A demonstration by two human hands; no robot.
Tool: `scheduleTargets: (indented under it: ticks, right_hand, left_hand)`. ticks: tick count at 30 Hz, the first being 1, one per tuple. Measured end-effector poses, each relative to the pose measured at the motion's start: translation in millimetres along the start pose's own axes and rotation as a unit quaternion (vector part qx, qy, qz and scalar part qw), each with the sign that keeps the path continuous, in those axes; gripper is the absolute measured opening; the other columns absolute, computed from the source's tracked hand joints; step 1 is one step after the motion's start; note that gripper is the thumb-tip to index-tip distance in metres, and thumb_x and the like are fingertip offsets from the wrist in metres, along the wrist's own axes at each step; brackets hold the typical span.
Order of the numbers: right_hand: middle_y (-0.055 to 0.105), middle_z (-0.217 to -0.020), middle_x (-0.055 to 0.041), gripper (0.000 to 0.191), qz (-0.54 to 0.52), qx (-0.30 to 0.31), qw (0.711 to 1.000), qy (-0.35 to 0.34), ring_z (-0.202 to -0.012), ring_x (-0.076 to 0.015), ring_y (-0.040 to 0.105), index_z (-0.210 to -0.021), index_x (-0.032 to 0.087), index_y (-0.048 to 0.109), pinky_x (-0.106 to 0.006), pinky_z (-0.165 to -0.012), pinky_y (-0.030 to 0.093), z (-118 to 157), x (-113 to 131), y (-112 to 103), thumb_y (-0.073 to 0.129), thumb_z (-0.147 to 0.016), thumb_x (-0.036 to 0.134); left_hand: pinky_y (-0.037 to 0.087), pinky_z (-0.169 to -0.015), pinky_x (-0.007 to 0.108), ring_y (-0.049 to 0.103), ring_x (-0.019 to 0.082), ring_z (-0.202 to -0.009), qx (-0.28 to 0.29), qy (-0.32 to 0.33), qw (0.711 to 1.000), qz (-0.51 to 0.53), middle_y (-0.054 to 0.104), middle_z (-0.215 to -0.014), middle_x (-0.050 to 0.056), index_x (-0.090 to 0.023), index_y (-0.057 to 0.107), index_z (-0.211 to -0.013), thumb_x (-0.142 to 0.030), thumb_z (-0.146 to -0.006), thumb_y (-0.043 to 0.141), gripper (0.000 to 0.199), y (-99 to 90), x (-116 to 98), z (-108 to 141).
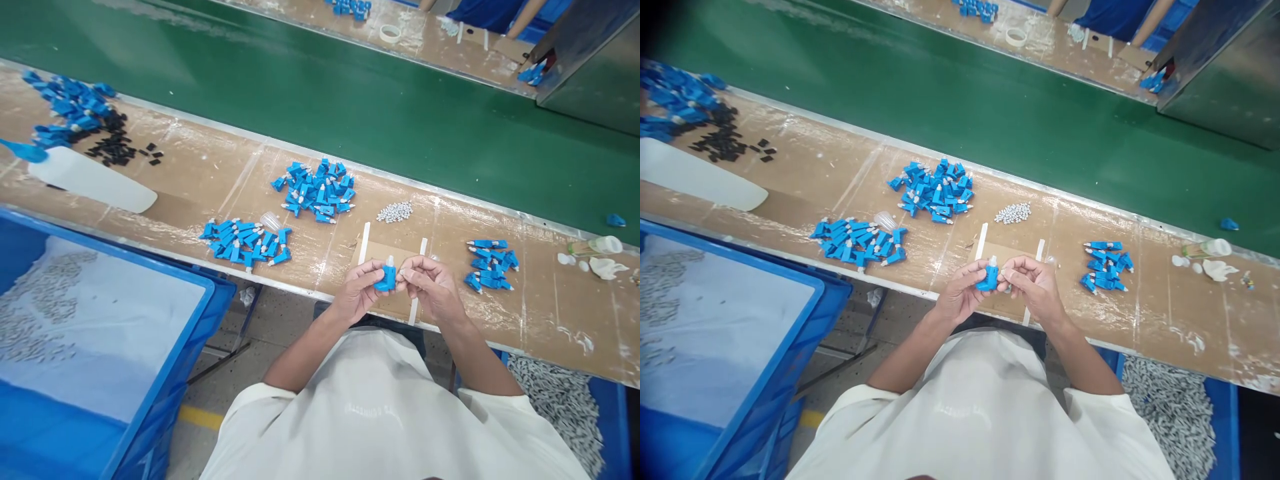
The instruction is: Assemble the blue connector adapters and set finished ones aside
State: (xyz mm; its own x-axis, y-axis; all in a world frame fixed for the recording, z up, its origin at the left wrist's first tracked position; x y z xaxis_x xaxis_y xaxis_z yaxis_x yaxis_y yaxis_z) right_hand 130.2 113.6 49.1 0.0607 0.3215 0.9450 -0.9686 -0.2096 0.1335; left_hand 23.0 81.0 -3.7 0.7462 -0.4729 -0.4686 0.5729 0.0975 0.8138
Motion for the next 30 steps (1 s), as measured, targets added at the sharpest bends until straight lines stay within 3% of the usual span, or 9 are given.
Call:
scheduleTargets:
  ticks: [15,19,22,25,30]
  right_hand:
    - [0.062,-0.055,0.0014,0.038,0.038,-0.013,0.999,-0.012,-0.047,-0.0104,0.054,-0.074,0.018,0.068,-0.021,-0.04,0.041,12.6,-1.7,7.8,0.085,-0.073,0.052]
    - [0.064,-0.063,0.0001,0.034,0.1,-0.014,0.991,-0.085,-0.051,-0.0114,0.055,-0.08,0.018,0.07,-0.023,-0.042,0.042,16.9,10.2,6.0,0.079,-0.081,0.051]
    - [0.066,-0.073,-0.0022,0.018,0.205,-0.008,0.951,-0.233,-0.06,-0.0126,0.058,-0.085,0.02,0.071,-0.025,-0.051,0.046,24.4,39.2,8.2,0.073,-0.091,0.037]
    - [0.067,-0.076,-0.0033,0.007,0.305,0.047,0.881,-0.359,-0.066,-0.0141,0.059,-0.089,0.021,0.071,-0.026,-0.056,0.046,33.6,60.9,21.3,0.067,-0.095,0.023]
    - [0.066,-0.079,-0.0037,0.009,0.382,0.123,0.817,-0.414,-0.069,-0.0154,0.059,-0.095,0.021,0.068,-0.028,-0.06,0.046,35.5,66.0,34.2,0.061,-0.098,0.016]
  left_hand:
    - [0.053,-0.057,0.02,0.064,0.011,-0.059,-0.012,-0.004,1.0,-0.003,0.066,-0.068,0.001,-0.012,0.067,-0.086,-0.036,-0.063,0.091,0.042,0.1,-1.3,10.4]
    - [0.05,-0.049,0.014,0.063,0.009,-0.055,-0.021,-0.064,0.997,0.044,0.066,-0.067,0.002,-0.011,0.066,-0.079,-0.024,-0.069,0.083,0.024,0.8,4.2,12.4]
    - [0.044,-0.042,0.01,0.058,0.006,-0.049,-0.044,-0.149,0.984,0.089,0.065,-0.065,0.004,-0.009,0.065,-0.076,-0.014,-0.077,0.071,0.007,2.2,11.2,16.3]
    - [0.042,-0.039,0.007,0.052,0.004,-0.043,-0.055,-0.215,0.97,0.103,0.061,-0.059,0.003,-0.008,0.064,-0.071,-0.009,-0.082,0.06,0.012,6.0,14.3,21.1]
    - [0.041,-0.037,0.007,0.052,0.004,-0.042,-0.053,-0.251,0.962,0.094,0.059,-0.058,0.003,-0.009,0.063,-0.069,-0.008,-0.087,0.057,0.019,9.3,14.4,25.8]
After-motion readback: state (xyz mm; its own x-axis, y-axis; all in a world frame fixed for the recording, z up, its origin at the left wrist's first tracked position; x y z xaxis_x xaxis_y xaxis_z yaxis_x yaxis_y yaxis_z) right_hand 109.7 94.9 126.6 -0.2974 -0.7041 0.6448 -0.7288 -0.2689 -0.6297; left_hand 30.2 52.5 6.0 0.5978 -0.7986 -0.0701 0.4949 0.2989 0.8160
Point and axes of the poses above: each hand's wrist, its own z-axis away from the middle knuckle, its own y-axis out of the palm, x = y × z, the point moved 9 cm from there along -z, towards the middle knuckle
